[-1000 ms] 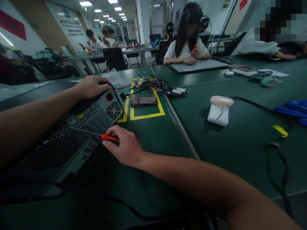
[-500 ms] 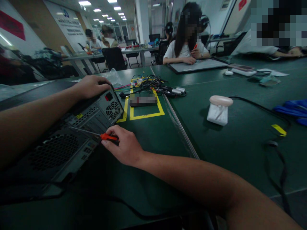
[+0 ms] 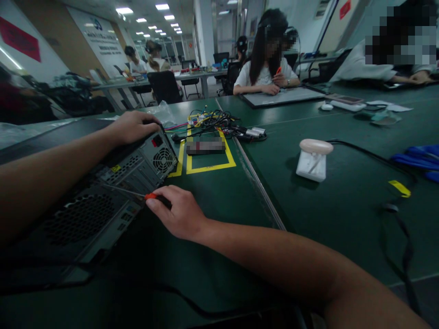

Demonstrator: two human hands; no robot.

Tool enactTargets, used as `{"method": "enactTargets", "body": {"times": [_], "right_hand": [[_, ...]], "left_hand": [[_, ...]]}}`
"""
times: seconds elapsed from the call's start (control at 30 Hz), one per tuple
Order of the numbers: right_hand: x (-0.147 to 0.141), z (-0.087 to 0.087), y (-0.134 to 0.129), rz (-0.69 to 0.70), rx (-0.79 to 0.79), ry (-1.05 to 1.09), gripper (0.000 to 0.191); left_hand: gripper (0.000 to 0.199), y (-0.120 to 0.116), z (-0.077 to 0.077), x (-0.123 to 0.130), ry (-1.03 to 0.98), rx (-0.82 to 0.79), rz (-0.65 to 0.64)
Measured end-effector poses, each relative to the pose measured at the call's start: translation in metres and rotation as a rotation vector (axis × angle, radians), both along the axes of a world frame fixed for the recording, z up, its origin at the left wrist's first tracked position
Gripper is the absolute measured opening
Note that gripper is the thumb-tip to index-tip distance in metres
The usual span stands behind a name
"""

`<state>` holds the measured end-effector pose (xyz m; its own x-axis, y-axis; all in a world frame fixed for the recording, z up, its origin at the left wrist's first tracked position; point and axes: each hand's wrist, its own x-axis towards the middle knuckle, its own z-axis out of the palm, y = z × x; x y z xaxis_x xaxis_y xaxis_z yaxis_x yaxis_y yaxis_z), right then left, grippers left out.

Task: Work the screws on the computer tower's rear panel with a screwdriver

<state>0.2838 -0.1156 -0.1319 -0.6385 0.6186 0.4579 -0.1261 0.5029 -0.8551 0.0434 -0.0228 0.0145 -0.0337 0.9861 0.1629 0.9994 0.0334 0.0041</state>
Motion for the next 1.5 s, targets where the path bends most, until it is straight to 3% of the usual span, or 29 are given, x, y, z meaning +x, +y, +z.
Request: {"method": "enactTargets", "body": {"times": [0.17, 0.33, 1.07, 1.5], "right_hand": [[0.0007, 0.0016, -0.0015, -0.003, -0.047, -0.026, 0.033], [-0.0007, 0.0011, -0.0008, 0.006, -0.05, -0.024, 0.02], [-0.0013, 0.0004, -0.0007, 0.021, -0.087, -0.007, 0.02], [-0.0002, -0.0007, 0.0004, -0.02, -0.002, -0.011, 0.02]], "left_hand": [[0.061, 0.003, -0.0025, -0.0046, -0.043, 0.025, 0.009], [0.061, 0.0053, -0.0044, -0.0073, -0.083, 0.041, 0.027], [0.059, 0.0039, -0.0035, -0.0073, -0.075, 0.033, 0.0], [0.055, 0.0008, -0.0028, -0.004, -0.033, 0.019, -0.013]]}}
